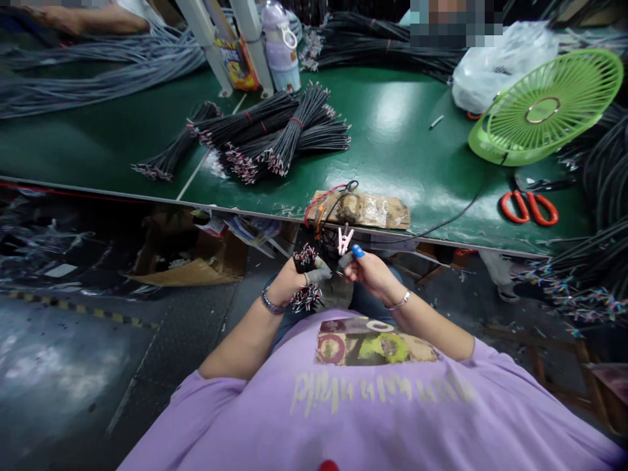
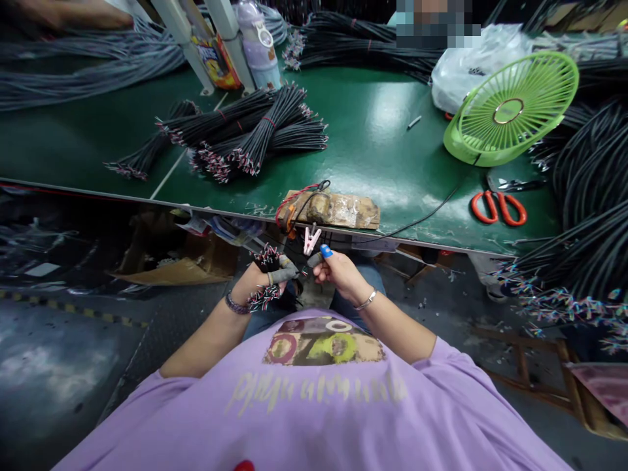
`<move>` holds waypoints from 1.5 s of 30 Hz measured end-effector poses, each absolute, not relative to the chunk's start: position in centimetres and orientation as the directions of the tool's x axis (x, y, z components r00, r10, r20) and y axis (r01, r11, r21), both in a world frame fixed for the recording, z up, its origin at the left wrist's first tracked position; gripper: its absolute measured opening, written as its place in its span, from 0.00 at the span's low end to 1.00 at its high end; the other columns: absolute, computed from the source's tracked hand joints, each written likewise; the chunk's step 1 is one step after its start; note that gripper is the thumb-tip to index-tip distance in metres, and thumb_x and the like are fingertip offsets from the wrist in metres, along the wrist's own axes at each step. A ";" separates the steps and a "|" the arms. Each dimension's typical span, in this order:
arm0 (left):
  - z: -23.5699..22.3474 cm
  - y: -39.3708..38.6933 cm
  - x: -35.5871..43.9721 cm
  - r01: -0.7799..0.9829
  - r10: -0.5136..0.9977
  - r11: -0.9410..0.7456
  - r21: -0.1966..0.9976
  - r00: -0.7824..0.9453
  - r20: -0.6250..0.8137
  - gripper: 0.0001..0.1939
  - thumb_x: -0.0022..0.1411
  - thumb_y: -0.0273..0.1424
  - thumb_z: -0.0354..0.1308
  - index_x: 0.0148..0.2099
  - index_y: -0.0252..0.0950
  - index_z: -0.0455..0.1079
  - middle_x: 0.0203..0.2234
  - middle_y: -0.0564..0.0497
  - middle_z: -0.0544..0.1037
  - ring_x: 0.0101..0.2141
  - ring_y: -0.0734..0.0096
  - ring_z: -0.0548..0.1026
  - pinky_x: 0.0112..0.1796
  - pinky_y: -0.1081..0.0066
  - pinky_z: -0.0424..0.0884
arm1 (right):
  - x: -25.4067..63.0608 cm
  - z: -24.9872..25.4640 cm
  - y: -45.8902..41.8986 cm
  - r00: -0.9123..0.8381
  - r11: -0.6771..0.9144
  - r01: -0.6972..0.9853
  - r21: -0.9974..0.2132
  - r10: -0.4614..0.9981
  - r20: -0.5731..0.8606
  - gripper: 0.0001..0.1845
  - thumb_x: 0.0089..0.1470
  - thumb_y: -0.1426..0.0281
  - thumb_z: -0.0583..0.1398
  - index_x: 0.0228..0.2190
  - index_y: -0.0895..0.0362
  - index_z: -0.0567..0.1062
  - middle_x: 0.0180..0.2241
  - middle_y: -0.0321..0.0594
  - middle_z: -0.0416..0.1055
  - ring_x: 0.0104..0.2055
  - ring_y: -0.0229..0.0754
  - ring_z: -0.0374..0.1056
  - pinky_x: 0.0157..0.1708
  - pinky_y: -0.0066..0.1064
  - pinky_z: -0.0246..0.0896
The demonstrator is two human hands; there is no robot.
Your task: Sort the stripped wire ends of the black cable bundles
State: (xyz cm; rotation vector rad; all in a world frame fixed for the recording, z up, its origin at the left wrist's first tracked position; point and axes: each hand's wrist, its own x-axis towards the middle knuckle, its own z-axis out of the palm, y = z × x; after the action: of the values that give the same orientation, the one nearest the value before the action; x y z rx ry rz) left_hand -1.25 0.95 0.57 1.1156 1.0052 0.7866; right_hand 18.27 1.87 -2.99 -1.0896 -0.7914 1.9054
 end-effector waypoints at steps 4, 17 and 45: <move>0.7 1.6 -0.9 -0.146 0.907 0.305 0.941 0.346 -0.241 0.14 0.45 0.36 0.68 0.30 0.30 0.72 0.15 0.54 0.70 0.17 0.78 0.66 0.21 0.75 0.61 | 17.8 -2.3 3.3 -0.419 -0.595 -0.459 -0.660 0.800 -0.429 0.26 0.54 0.47 0.53 0.29 0.59 0.73 0.24 0.38 0.73 0.20 0.32 0.65 0.24 0.27 0.67; 1.4 2.0 0.5 -0.209 0.918 0.342 0.916 0.284 -0.278 0.15 0.45 0.36 0.68 0.29 0.30 0.69 0.14 0.56 0.69 0.14 0.78 0.66 0.16 0.76 0.61 | 16.0 -1.3 4.8 -0.360 -0.531 -0.645 -0.550 0.846 -0.394 0.21 0.52 0.51 0.58 0.29 0.58 0.74 0.23 0.36 0.74 0.24 0.33 0.69 0.25 0.23 0.66; 1.3 2.1 0.4 -0.147 0.924 0.309 0.940 0.280 -0.259 0.15 0.43 0.36 0.68 0.28 0.31 0.71 0.14 0.56 0.70 0.17 0.79 0.66 0.22 0.75 0.63 | 16.5 -1.7 4.4 -0.425 -0.559 -0.630 -0.539 0.829 -0.364 0.25 0.52 0.46 0.54 0.30 0.56 0.71 0.27 0.37 0.73 0.24 0.34 0.68 0.24 0.26 0.66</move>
State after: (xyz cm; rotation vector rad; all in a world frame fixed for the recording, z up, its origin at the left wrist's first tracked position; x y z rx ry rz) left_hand 0.36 2.07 1.27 0.9742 1.0101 0.8960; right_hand 16.52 4.36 -1.65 -0.7598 -0.4039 2.0565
